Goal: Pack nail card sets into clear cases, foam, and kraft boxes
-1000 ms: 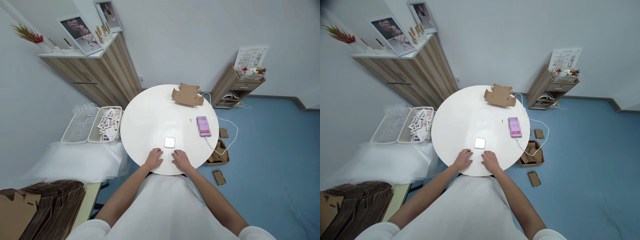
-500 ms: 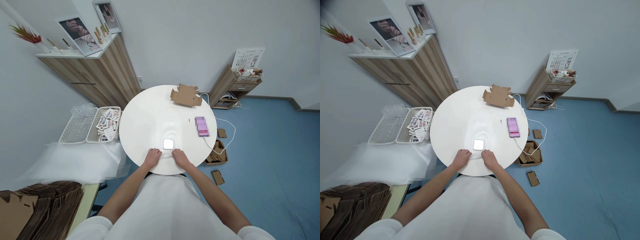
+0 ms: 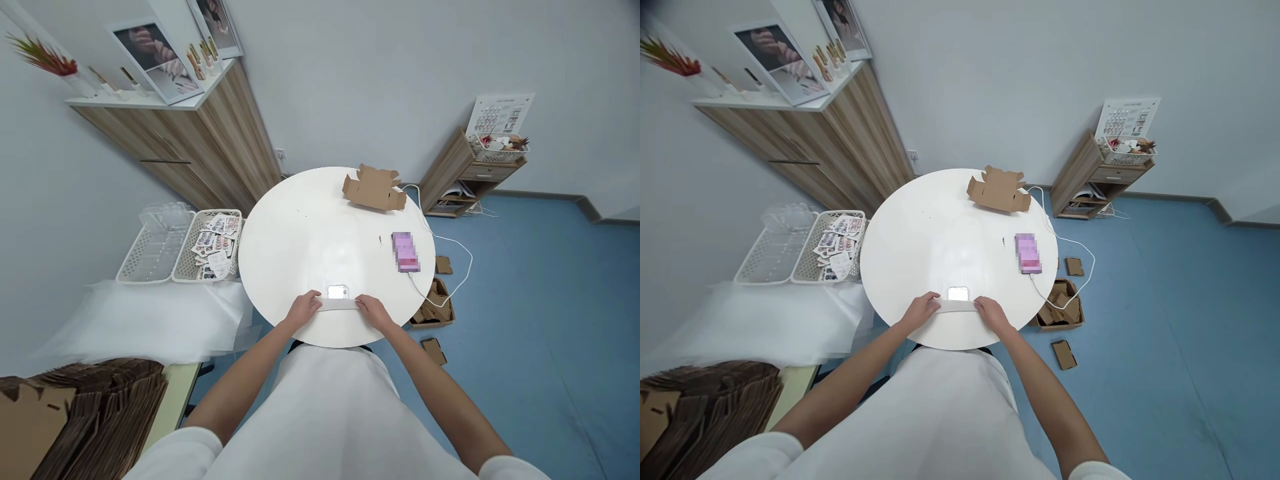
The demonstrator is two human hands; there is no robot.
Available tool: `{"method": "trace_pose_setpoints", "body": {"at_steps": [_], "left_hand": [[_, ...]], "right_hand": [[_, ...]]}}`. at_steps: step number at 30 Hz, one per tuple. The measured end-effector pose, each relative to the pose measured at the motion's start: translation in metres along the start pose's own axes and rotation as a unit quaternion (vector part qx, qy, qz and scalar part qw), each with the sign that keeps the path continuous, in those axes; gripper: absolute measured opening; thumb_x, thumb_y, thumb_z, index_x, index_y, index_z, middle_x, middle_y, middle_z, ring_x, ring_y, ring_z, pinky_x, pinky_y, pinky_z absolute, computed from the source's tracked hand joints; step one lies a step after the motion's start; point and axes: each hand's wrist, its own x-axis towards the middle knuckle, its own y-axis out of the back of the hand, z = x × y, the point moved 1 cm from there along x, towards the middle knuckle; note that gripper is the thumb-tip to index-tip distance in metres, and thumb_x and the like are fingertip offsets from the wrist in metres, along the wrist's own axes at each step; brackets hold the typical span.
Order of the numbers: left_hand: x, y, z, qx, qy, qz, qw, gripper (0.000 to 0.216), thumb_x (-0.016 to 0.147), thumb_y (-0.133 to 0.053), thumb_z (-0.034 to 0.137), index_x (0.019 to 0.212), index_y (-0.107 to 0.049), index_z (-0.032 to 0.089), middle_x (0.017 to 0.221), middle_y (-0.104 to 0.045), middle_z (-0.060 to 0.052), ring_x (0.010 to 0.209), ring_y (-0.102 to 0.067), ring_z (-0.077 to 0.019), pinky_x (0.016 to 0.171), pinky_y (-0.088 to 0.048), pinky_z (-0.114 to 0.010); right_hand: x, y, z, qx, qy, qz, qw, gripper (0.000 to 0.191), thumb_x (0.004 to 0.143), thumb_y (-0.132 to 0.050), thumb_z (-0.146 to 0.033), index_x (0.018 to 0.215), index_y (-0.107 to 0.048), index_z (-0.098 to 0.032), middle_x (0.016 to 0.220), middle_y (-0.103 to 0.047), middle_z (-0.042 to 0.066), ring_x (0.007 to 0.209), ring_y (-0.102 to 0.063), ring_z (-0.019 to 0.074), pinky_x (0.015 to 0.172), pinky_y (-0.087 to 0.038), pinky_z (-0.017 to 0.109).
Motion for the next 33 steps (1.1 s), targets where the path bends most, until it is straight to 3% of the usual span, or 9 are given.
{"method": "trace_pose_setpoints", "body": {"at_steps": [4, 8, 11, 14, 17, 20, 22, 26, 33], "left_hand": [[0.016, 0.003, -0.004, -0.037, 0.099, 0.045, 0.993, 0.032, 0.073, -0.051, 0.039, 0.1, -0.053, 0.021, 0.087, -0.06, -0.002, 0.078, -0.056, -0.0166, 0.069, -0.044, -0.027], [0.021, -0.003, -0.002, 0.008, 0.123, 0.075, 0.99, 0.036, 0.073, -0.054, 0.034, 0.106, -0.049, 0.02, 0.092, -0.059, -0.005, 0.087, -0.055, -0.0193, 0.071, -0.042, -0.029], [0.02, -0.009, 0.005, 0.077, 0.088, 0.106, 0.987, 0.044, 0.073, -0.053, 0.027, 0.115, -0.041, 0.02, 0.106, -0.054, -0.008, 0.098, -0.05, -0.0226, 0.079, -0.039, -0.034], [0.02, -0.013, 0.013, 0.156, 0.008, 0.13, 0.979, 0.04, 0.074, -0.05, 0.019, 0.113, -0.043, 0.022, 0.119, -0.046, -0.01, 0.111, -0.04, -0.0265, 0.089, -0.032, -0.04], [0.02, -0.015, 0.018, 0.187, -0.106, 0.081, 0.973, 0.032, 0.075, -0.04, 0.007, 0.1, -0.051, 0.025, 0.118, -0.047, -0.006, 0.115, -0.038, -0.0233, 0.093, -0.029, -0.041], [0.017, -0.013, 0.021, 0.186, -0.167, 0.033, 0.968, 0.033, 0.073, -0.04, 0.004, 0.095, -0.053, 0.025, 0.119, -0.048, -0.005, 0.118, -0.035, -0.0216, 0.096, -0.025, -0.042], [0.014, -0.01, 0.022, 0.186, -0.184, 0.025, 0.965, 0.031, 0.071, -0.047, 0.01, 0.099, -0.051, 0.024, 0.126, -0.043, -0.006, 0.123, -0.029, -0.0235, 0.099, -0.02, -0.044], [0.015, -0.011, 0.026, 0.176, -0.193, 0.0, 0.965, 0.038, 0.065, -0.06, 0.028, 0.101, -0.048, 0.023, 0.134, -0.034, -0.008, 0.126, -0.023, -0.0265, 0.101, -0.016, -0.045], [0.023, -0.006, 0.036, 0.166, -0.16, -0.019, 0.973, 0.043, 0.063, -0.059, 0.027, 0.104, -0.047, 0.021, 0.117, -0.05, -0.01, 0.11, -0.044, -0.0259, 0.096, -0.025, -0.04]], "right_hand": [[0.018, 0.0, 0.003, -0.019, -0.067, 0.018, 0.997, 0.026, 0.085, -0.03, -0.025, 0.088, -0.056, -0.02, 0.086, -0.06, 0.004, 0.078, -0.055, 0.0155, 0.064, -0.038, 0.024], [0.023, -0.013, 0.001, -0.076, -0.119, 0.062, 0.988, 0.023, 0.084, -0.034, -0.023, 0.1, -0.05, -0.021, 0.09, -0.059, 0.005, 0.076, -0.054, 0.0164, 0.06, -0.035, 0.025], [0.022, -0.021, -0.004, -0.132, -0.1, 0.098, 0.981, 0.027, 0.082, -0.037, -0.018, 0.108, -0.045, -0.02, 0.096, -0.057, 0.008, 0.081, -0.053, 0.0184, 0.066, -0.036, 0.028], [0.021, -0.022, -0.012, -0.196, -0.013, 0.137, 0.971, 0.028, 0.08, -0.037, -0.01, 0.105, -0.048, -0.018, 0.113, -0.051, 0.011, 0.103, -0.045, 0.0222, 0.083, -0.033, 0.035], [0.021, -0.02, -0.017, -0.227, 0.109, 0.1, 0.962, 0.026, 0.08, -0.035, -0.006, 0.094, -0.052, -0.02, 0.127, -0.043, 0.008, 0.119, -0.033, 0.0222, 0.094, -0.025, 0.04], [0.021, -0.015, -0.018, -0.222, 0.157, 0.061, 0.96, 0.021, 0.078, -0.04, -0.008, 0.089, -0.054, -0.019, 0.13, -0.041, 0.007, 0.124, -0.027, 0.0223, 0.097, -0.022, 0.043], [0.021, -0.012, -0.018, -0.215, 0.17, 0.046, 0.961, 0.017, 0.077, -0.046, -0.017, 0.091, -0.054, -0.018, 0.132, -0.038, 0.01, 0.126, -0.024, 0.0246, 0.098, -0.02, 0.046], [0.03, -0.013, -0.024, -0.223, 0.163, 0.008, 0.961, 0.03, 0.071, -0.057, -0.03, 0.097, -0.051, -0.016, 0.131, -0.038, 0.014, 0.123, -0.028, 0.029, 0.096, -0.022, 0.048], [0.042, -0.013, -0.033, -0.206, 0.14, -0.022, 0.968, 0.03, 0.069, -0.055, -0.024, 0.095, -0.049, -0.012, 0.113, -0.05, 0.017, 0.097, -0.049, 0.0241, 0.083, -0.036, 0.036]]}}
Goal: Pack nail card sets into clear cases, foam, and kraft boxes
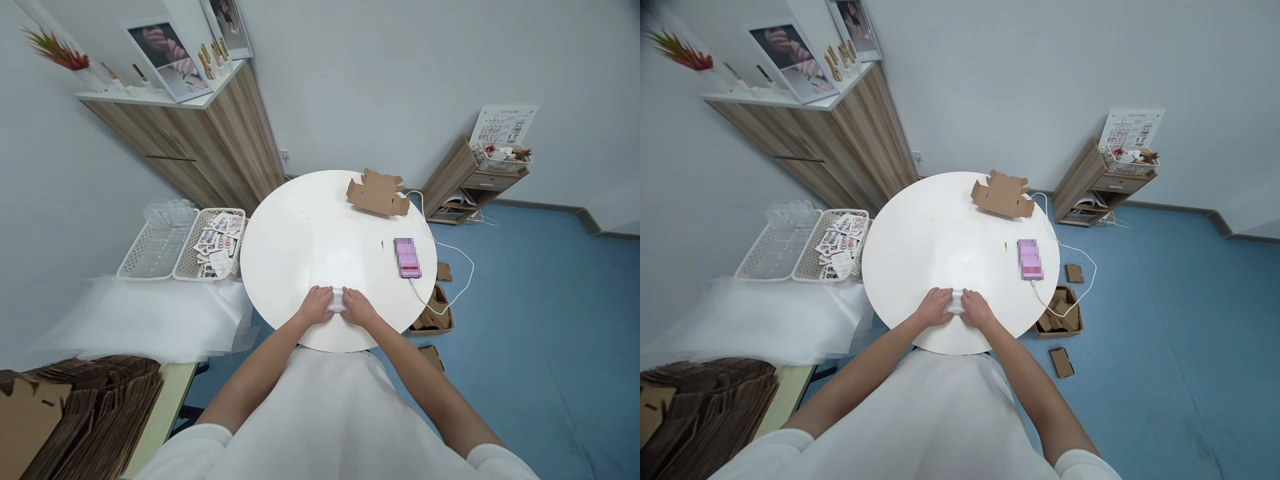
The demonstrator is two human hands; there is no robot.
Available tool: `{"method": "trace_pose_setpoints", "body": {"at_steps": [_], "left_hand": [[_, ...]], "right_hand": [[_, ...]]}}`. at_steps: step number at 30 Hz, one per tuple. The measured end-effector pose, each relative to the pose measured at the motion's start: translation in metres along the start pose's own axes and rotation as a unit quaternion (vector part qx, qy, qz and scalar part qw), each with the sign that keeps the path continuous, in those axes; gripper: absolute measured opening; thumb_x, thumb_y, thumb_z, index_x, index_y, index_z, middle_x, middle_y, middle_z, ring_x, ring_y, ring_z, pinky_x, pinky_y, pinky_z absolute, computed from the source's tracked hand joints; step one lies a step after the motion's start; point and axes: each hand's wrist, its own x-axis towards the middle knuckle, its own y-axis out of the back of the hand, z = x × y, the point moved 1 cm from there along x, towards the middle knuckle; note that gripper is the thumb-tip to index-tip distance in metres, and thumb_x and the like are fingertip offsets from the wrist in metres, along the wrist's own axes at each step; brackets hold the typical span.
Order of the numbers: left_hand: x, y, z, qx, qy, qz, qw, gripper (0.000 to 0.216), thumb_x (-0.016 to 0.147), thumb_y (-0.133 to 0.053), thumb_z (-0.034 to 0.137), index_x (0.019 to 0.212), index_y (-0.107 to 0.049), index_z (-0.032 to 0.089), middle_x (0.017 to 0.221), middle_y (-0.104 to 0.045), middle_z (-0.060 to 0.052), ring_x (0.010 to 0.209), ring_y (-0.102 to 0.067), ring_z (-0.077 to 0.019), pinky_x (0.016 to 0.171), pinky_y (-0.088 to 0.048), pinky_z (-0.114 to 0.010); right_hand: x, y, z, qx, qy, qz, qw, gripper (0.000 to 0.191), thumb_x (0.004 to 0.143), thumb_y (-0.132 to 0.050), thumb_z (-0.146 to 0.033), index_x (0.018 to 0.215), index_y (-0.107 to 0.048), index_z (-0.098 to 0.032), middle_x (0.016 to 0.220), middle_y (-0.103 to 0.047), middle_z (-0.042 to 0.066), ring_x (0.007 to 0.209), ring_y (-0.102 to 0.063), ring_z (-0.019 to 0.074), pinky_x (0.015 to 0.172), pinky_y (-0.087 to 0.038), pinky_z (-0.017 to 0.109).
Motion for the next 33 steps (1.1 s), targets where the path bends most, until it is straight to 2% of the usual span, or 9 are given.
{"method": "trace_pose_setpoints", "body": {"at_steps": [4, 7, 11, 17, 21, 24, 27, 30, 33], "left_hand": [[-0.014, 0.008, 0.001, -0.027, -0.01, -0.026, 0.999, 0.034, 0.067, -0.054, 0.035, 0.097, -0.049, 0.021, 0.092, -0.059, -0.007, 0.089, -0.054, -0.0241, 0.084, -0.035, -0.036], [-0.025, 0.007, 0.003, -0.056, 0.001, -0.059, 0.997, 0.028, 0.069, -0.05, 0.038, 0.092, -0.051, 0.022, 0.081, -0.059, -0.004, 0.078, -0.056, -0.0224, 0.075, -0.038, -0.033], [-0.028, 0.006, 0.003, -0.097, 0.029, -0.085, 0.991, 0.03, 0.073, -0.046, 0.043, 0.093, -0.053, 0.022, 0.081, -0.06, -0.003, 0.077, -0.056, -0.0212, 0.073, -0.039, -0.031], [-0.002, 0.015, -0.013, -0.135, 0.079, -0.042, 0.987, 0.039, 0.08, -0.033, 0.05, 0.084, -0.059, 0.021, 0.096, -0.058, -0.006, 0.088, -0.054, -0.019, 0.077, -0.04, -0.031], [0.012, 0.014, -0.03, -0.206, 0.145, -0.078, 0.964, 0.034, 0.075, -0.043, 0.049, 0.087, -0.059, 0.022, 0.092, -0.06, -0.003, 0.082, -0.056, -0.0169, 0.069, -0.043, -0.027], [0.016, 0.011, -0.042, -0.222, 0.199, -0.059, 0.953, 0.028, 0.072, -0.05, 0.043, 0.086, -0.058, 0.021, 0.091, -0.061, -0.002, 0.082, -0.057, -0.0169, 0.067, -0.043, -0.025], [0.016, 0.01, -0.05, -0.202, 0.251, -0.027, 0.946, 0.028, 0.074, -0.046, 0.044, 0.081, -0.057, 0.019, 0.089, -0.062, -0.004, 0.081, -0.057, -0.0177, 0.066, -0.043, -0.026], [0.011, 0.009, -0.053, -0.142, 0.298, -0.025, 0.944, 0.032, 0.075, -0.043, 0.047, 0.08, -0.056, 0.019, 0.083, -0.062, -0.005, 0.078, -0.057, -0.0193, 0.064, -0.042, -0.027], [0.005, 0.008, -0.05, -0.068, 0.307, -0.002, 0.949, 0.033, 0.076, -0.043, 0.047, 0.088, -0.054, 0.018, 0.087, -0.06, -0.007, 0.081, -0.056, -0.0217, 0.064, -0.041, -0.03]], "right_hand": [[-0.017, 0.006, -0.005, 0.064, -0.02, -0.022, 0.998, 0.029, 0.073, -0.049, -0.035, 0.094, -0.045, -0.016, 0.083, -0.058, 0.006, 0.076, -0.052, 0.0192, 0.067, -0.037, 0.03], [-0.034, 0.007, -0.013, 0.094, -0.032, -0.02, 0.995, 0.025, 0.076, -0.045, -0.037, 0.092, -0.044, -0.018, 0.076, -0.056, 0.002, 0.07, -0.05, 0.0168, 0.065, -0.035, 0.027], [-0.037, 0.01, -0.014, 0.122, -0.029, -0.01, 0.992, 0.021, 0.078, -0.044, -0.036, 0.09, -0.047, -0.019, 0.077, -0.057, 0.002, 0.071, -0.051, 0.0154, 0.069, -0.035, 0.027], [-0.005, 0.023, 0.011, 0.191, -0.099, -0.008, 0.976, 0.03, 0.081, -0.041, -0.043, 0.088, -0.056, -0.018, 0.093, -0.056, 0.007, 0.081, -0.054, 0.0164, 0.067, -0.039, 0.026], [0.011, 0.021, 0.024, 0.209, -0.145, -0.031, 0.967, 0.033, 0.082, -0.039, -0.044, 0.087, -0.06, -0.02, 0.088, -0.06, 0.007, 0.079, -0.056, 0.0175, 0.065, -0.039, 0.026], [0.015, 0.016, 0.031, 0.234, -0.177, -0.025, 0.956, 0.029, 0.083, -0.039, -0.041, 0.094, -0.058, -0.022, 0.093, -0.061, 0.005, 0.082, -0.057, 0.0169, 0.064, -0.04, 0.024], [0.013, 0.011, 0.038, 0.218, -0.224, -0.014, 0.95, 0.027, 0.084, -0.037, -0.035, 0.099, -0.055, -0.022, 0.095, -0.06, 0.005, 0.083, -0.056, 0.0163, 0.064, -0.04, 0.025], [0.006, 0.007, 0.042, 0.169, -0.251, 0.006, 0.953, 0.026, 0.085, -0.036, -0.029, 0.101, -0.054, -0.02, 0.098, -0.057, 0.007, 0.085, -0.055, 0.0173, 0.067, -0.041, 0.026], [-0.004, 0.004, 0.04, 0.079, -0.275, 0.063, 0.956, 0.031, 0.083, -0.039, -0.024, 0.112, -0.047, -0.02, 0.108, -0.052, 0.011, 0.096, -0.051, 0.0206, 0.075, -0.041, 0.03]]}}
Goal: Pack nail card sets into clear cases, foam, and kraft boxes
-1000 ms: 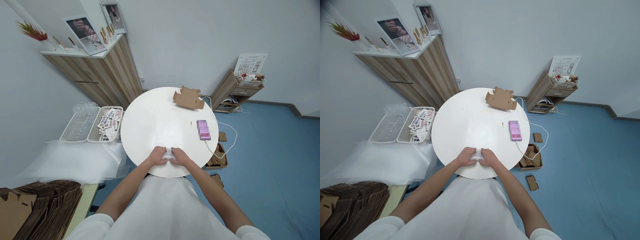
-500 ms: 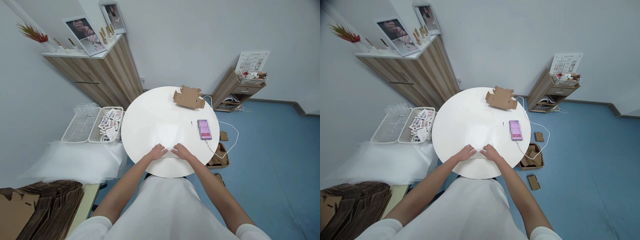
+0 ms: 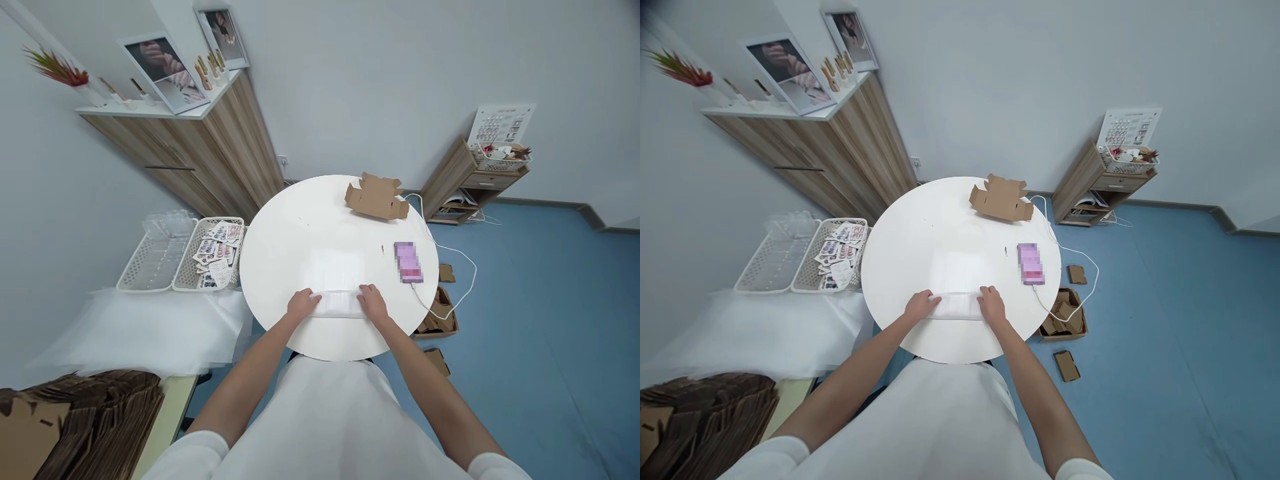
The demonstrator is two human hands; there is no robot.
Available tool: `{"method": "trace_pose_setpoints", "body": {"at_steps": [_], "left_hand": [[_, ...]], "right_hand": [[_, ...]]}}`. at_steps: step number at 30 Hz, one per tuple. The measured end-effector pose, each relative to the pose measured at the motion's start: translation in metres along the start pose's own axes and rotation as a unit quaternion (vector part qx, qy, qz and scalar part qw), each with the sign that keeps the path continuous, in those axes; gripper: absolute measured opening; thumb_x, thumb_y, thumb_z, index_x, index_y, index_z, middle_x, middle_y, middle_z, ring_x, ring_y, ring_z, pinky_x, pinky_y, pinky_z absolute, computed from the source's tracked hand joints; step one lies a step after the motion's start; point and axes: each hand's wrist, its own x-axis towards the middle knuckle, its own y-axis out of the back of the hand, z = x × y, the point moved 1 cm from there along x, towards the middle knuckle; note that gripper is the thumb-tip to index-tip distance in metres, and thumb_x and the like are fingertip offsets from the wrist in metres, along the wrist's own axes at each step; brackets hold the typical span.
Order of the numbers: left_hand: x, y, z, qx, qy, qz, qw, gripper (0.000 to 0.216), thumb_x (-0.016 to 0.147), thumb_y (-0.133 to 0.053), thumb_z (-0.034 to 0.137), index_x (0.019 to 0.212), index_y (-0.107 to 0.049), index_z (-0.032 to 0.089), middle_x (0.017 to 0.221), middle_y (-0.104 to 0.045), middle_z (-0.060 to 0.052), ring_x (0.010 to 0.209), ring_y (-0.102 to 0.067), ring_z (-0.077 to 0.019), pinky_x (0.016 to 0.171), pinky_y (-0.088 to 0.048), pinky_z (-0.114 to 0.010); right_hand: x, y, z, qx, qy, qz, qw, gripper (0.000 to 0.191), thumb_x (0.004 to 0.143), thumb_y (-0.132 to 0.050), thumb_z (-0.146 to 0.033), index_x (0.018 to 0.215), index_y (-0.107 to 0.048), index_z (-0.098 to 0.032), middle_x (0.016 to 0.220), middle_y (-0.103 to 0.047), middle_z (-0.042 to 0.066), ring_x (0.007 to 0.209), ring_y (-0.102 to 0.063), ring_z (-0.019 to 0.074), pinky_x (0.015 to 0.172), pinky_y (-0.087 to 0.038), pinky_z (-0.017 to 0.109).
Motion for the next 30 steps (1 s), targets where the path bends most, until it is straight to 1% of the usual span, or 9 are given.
{"method": "trace_pose_setpoints", "body": {"at_steps": [2, 4, 7, 9, 12, 16, 20, 24, 30], "left_hand": [[-0.005, 0.0, 0.004, 0.028, -0.059, 0.07, 0.995, 0.034, 0.077, -0.043, 0.042, 0.1, -0.05, 0.018, 0.099, -0.056, -0.009, 0.091, -0.053, -0.023, 0.072, -0.041, -0.033], [-0.01, 0.0, 0.012, 0.044, -0.154, 0.121, 0.98, 0.035, 0.078, -0.043, 0.039, 0.107, -0.046, 0.019, 0.11, -0.05, -0.01, 0.102, -0.047, -0.0231, 0.081, -0.038, -0.035], [-0.016, -0.003, 0.024, 0.063, -0.283, 0.092, 0.953, 0.041, 0.073, -0.05, 0.044, 0.107, -0.047, 0.021, 0.118, -0.046, -0.009, 0.111, -0.04, -0.024, 0.091, -0.032, -0.037], [-0.018, -0.006, 0.029, 0.08, -0.327, 0.046, 0.941, 0.05, 0.066, -0.058, 0.045, 0.108, -0.046, 0.021, 0.12, -0.046, -0.008, 0.113, -0.038, -0.0252, 0.093, -0.029, -0.039], [-0.02, -0.011, 0.031, 0.089, -0.322, 0.017, 0.942, 0.056, 0.064, -0.061, 0.037, 0.114, -0.042, 0.02, 0.122, -0.045, -0.01, 0.113, -0.039, -0.0251, 0.093, -0.028, -0.039], [-0.025, -0.011, 0.03, 0.077, -0.313, -0.006, 0.947, 0.057, 0.063, -0.06, 0.034, 0.114, -0.042, 0.019, 0.12, -0.047, -0.01, 0.111, -0.042, -0.0255, 0.092, -0.028, -0.038], [-0.039, -0.009, 0.028, 0.057, -0.307, -0.055, 0.948, 0.055, 0.062, -0.059, 0.039, 0.112, -0.044, 0.02, 0.102, -0.056, -0.007, 0.096, -0.051, -0.0249, 0.084, -0.034, -0.035], [-0.048, -0.007, 0.029, 0.02, -0.293, -0.102, 0.95, 0.041, 0.065, -0.055, 0.044, 0.099, -0.053, 0.021, 0.088, -0.06, -0.004, 0.082, -0.055, -0.0219, 0.075, -0.038, -0.031], [-0.021, 0.007, 0.029, -0.098, -0.204, -0.104, 0.969, 0.036, 0.072, -0.046, 0.052, 0.082, -0.062, 0.021, 0.093, -0.059, -0.004, 0.083, -0.055, -0.0193, 0.072, -0.04, -0.028]], "right_hand": [[-0.008, 0.0, -0.002, -0.04, 0.031, 0.057, 0.997, 0.035, 0.082, -0.04, -0.019, 0.116, -0.044, -0.019, 0.117, -0.047, 0.012, 0.107, -0.044, 0.023, 0.085, -0.037, 0.034], [-0.014, 0.0, -0.009, -0.057, 0.114, 0.079, 0.989, 0.035, 0.081, -0.04, -0.018, 0.116, -0.044, -0.02, 0.126, -0.041, 0.011, 0.117, -0.035, 0.0239, 0.094, -0.029, 0.039], [-0.019, -0.002, -0.02, -0.054, 0.249, 0.031, 0.967, 0.034, 0.077, -0.049, -0.029, 0.11, -0.047, -0.019, 0.133, -0.034, 0.01, 0.124, -0.026, 0.026, 0.097, -0.024, 0.042], [-0.018, -0.005, -0.024, -0.048, 0.273, -0.012, 0.961, 0.044, 0.07, -0.058, -0.037, 0.109, -0.047, -0.019, 0.134, -0.033, 0.011, 0.123, -0.027, 0.0282, 0.096, -0.026, 0.043], [-0.016, -0.01, -0.026, -0.037, 0.249, -0.045, 0.967, 0.052, 0.063, -0.064, -0.032, 0.11, -0.045, -0.019, 0.132, -0.035, 0.013, 0.118, -0.035, 0.0282, 0.093, -0.03, 0.042], [-0.022, -0.012, -0.024, 0.002, 0.217, -0.062, 0.974, 0.049, 0.064, -0.061, -0.027, 0.109, -0.044, -0.017, 0.129, -0.038, 0.013, 0.115, -0.037, 0.0273, 0.091, -0.031, 0.04], [-0.041, -0.008, -0.019, 0.064, 0.186, -0.123, 0.973, 0.049, 0.065, -0.06, -0.032, 0.109, -0.044, -0.018, 0.113, -0.051, 0.011, 0.104, -0.045, 0.0244, 0.083, -0.035, 0.034], [-0.051, 0.002, -0.014, 0.121, 0.172, -0.17, 0.963, 0.042, 0.068, -0.058, -0.039, 0.104, -0.047, -0.02, 0.098, -0.056, 0.007, 0.091, -0.05, 0.0209, 0.075, -0.036, 0.03], [-0.015, 0.023, -0.014, 0.184, 0.101, -0.189, 0.959, 0.033, 0.077, -0.044, -0.049, 0.083, -0.058, -0.019, 0.088, -0.058, 0.006, 0.08, -0.053, 0.0188, 0.067, -0.037, 0.028]]}}
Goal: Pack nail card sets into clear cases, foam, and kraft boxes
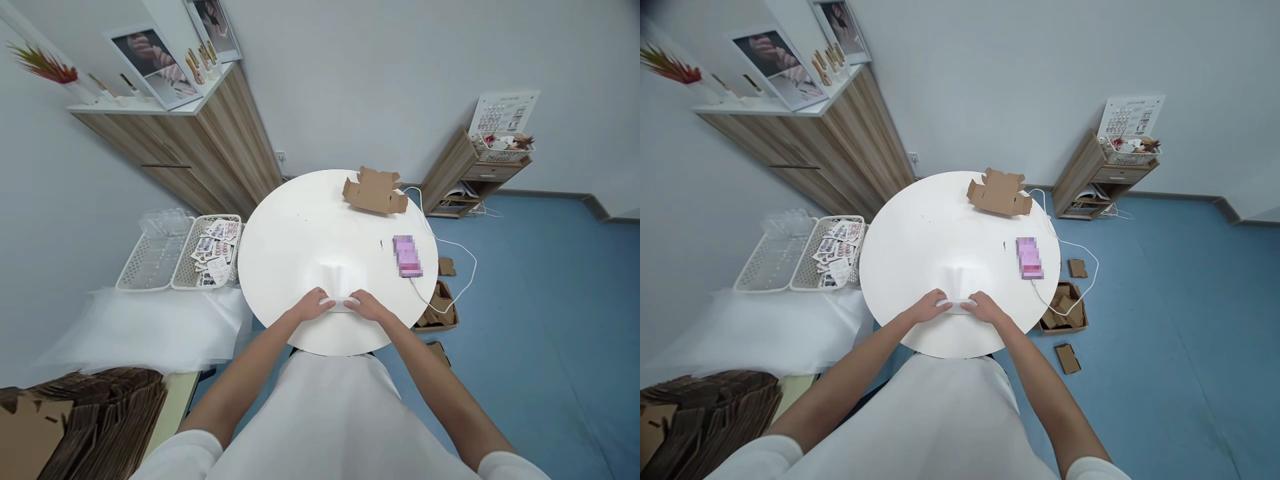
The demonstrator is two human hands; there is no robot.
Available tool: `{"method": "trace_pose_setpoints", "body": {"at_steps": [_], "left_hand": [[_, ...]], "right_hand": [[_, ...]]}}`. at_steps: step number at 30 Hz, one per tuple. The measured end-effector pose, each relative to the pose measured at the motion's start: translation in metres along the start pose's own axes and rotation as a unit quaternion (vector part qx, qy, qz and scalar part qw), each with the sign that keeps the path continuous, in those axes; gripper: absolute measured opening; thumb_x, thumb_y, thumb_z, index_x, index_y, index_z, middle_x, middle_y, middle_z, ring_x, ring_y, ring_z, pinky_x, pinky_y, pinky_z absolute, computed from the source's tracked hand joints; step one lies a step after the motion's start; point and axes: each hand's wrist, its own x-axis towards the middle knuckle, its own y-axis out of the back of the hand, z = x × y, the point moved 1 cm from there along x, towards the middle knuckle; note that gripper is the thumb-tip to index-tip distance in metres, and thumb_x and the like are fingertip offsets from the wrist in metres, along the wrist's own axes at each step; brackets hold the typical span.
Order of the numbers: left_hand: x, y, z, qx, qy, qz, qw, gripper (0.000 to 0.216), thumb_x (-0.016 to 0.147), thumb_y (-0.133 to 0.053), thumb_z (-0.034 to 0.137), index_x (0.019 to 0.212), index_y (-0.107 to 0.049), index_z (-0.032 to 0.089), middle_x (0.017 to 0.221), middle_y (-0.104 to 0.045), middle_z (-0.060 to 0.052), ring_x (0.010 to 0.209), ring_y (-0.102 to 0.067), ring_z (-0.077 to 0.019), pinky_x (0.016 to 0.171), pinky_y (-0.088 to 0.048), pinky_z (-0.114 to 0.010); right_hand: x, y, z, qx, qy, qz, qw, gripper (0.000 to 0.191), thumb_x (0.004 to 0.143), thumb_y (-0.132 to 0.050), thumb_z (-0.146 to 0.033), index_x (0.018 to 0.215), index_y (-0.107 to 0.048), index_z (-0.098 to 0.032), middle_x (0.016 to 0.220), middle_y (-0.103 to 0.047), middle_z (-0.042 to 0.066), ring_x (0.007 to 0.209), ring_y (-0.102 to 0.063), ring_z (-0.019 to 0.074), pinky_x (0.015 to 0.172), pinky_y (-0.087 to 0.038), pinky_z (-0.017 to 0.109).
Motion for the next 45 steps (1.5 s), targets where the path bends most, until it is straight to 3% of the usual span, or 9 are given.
{"method": "trace_pose_setpoints", "body": {"at_steps": [5, 11, 16, 18, 21, 25, 32, 38, 45], "left_hand": [[0.011, 0.013, -0.025, -0.074, 0.129, 0.051, 0.988, 0.03, 0.068, -0.054, 0.046, 0.082, -0.059, 0.02, 0.08, -0.06, -0.002, 0.074, -0.056, -0.0175, 0.062, -0.041, -0.025], [0.013, 0.007, -0.044, -0.022, 0.227, 0.131, 0.965, 0.02, 0.068, -0.055, 0.036, 0.078, -0.054, 0.019, 0.068, -0.055, 0.0, 0.064, -0.054, -0.0148, 0.056, -0.04, -0.025], [0.0, -0.007, -0.023, 0.083, 0.123, 0.27, 0.951, 0.04, 0.075, -0.048, 0.028, 0.113, -0.043, 0.016, 0.107, -0.051, -0.01, 0.096, -0.051, -0.0205, 0.08, -0.041, -0.034], [-0.007, -0.018, -0.009, 0.14, 0.021, 0.245, 0.959, 0.04, 0.078, -0.044, 0.027, 0.116, -0.042, 0.018, 0.116, -0.047, -0.011, 0.109, -0.043, -0.0235, 0.089, -0.035, -0.039], [-0.014, -0.038, 0.007, 0.197, -0.067, 0.153, 0.966, 0.044, 0.078, -0.045, 0.028, 0.121, -0.039, 0.022, 0.129, -0.038, -0.01, 0.12, -0.032, -0.0256, 0.097, -0.026, -0.042], [-0.012, -0.054, 0.013, 0.214, -0.049, 0.108, 0.97, 0.051, 0.076, -0.046, 0.028, 0.126, -0.034, 0.023, 0.136, -0.029, -0.01, 0.125, -0.025, -0.0269, 0.099, -0.022, -0.043], [-0.01, -0.054, 0.008, 0.215, -0.044, 0.091, 0.971, 0.05, 0.076, -0.046, 0.027, 0.124, -0.035, 0.025, 0.137, -0.029, -0.008, 0.125, -0.024, -0.0259, 0.1, -0.02, -0.043], [-0.012, -0.056, 0.005, 0.228, -0.047, 0.083, 0.969, 0.053, 0.076, -0.046, 0.027, 0.127, -0.032, 0.023, 0.137, -0.028, -0.01, 0.125, -0.025, -0.0271, 0.099, -0.019, -0.045], [-0.016, -0.04, 0.006, 0.199, -0.084, 0.071, 0.974, 0.062, 0.076, -0.045, 0.032, 0.132, -0.022, 0.021, 0.139, -0.025, -0.011, 0.125, -0.025, -0.0262, 0.1, -0.018, -0.044]], "right_hand": [[0.023, 0.012, 0.008, 0.023, -0.089, 0.044, 0.995, 0.028, 0.075, -0.048, -0.045, 0.085, -0.058, -0.02, 0.088, -0.061, 0.005, 0.079, -0.055, 0.0184, 0.065, -0.038, 0.026], [0.026, 0.002, 0.028, 0.005, -0.161, 0.172, 0.972, 0.03, 0.075, -0.047, -0.034, 0.1, -0.052, -0.02, 0.097, -0.057, 0.006, 0.089, -0.053, 0.02, 0.073, -0.04, 0.03], [0.006, -0.02, 0.041, 0.04, -0.152, 0.31, 0.938, 0.056, 0.072, -0.049, -0.034, 0.123, -0.033, -0.017, 0.122, -0.04, 0.012, 0.115, -0.036, 0.0246, 0.093, -0.033, 0.037], [-0.006, -0.035, 0.044, 0.075, -0.155, 0.335, 0.926, 0.062, 0.072, -0.048, -0.034, 0.127, -0.026, -0.017, 0.127, -0.034, 0.012, 0.121, -0.028, 0.0256, 0.097, -0.029, 0.039], [-0.018, -0.054, 0.041, 0.14, -0.16, 0.314, 0.925, 0.07, 0.072, -0.048, -0.033, 0.131, -0.014, -0.017, 0.133, -0.026, 0.013, 0.123, -0.027, 0.0245, 0.095, -0.033, 0.038], [-0.012, -0.055, 0.028, 0.192, -0.204, 0.256, 0.925, 0.075, 0.073, -0.048, -0.034, 0.133, -0.007, -0.016, 0.131, -0.03, 0.016, 0.118, -0.037, 0.0246, 0.086, -0.042, 0.036], [0.002, -0.027, 0.023, 0.322, -0.206, 0.191, 0.904, 0.035, 0.07, -0.053, -0.033, 0.099, -0.05, -0.015, 0.093, -0.061, 0.01, 0.081, -0.059, 0.0201, 0.064, -0.047, 0.028], [0.008, -0.034, 0.009, 0.326, -0.167, 0.236, 0.9, 0.026, 0.067, -0.052, -0.034, 0.086, -0.051, -0.017, 0.077, -0.06, 0.003, 0.066, -0.056, 0.0137, 0.057, -0.046, 0.025], [0.025, -0.044, -0.015, 0.332, -0.168, 0.15, 0.916, 0.026, 0.071, -0.045, -0.021, 0.095, -0.051, -0.016, 0.075, -0.059, 0.002, 0.06, -0.058, 0.0114, 0.059, -0.049, 0.026]]}}
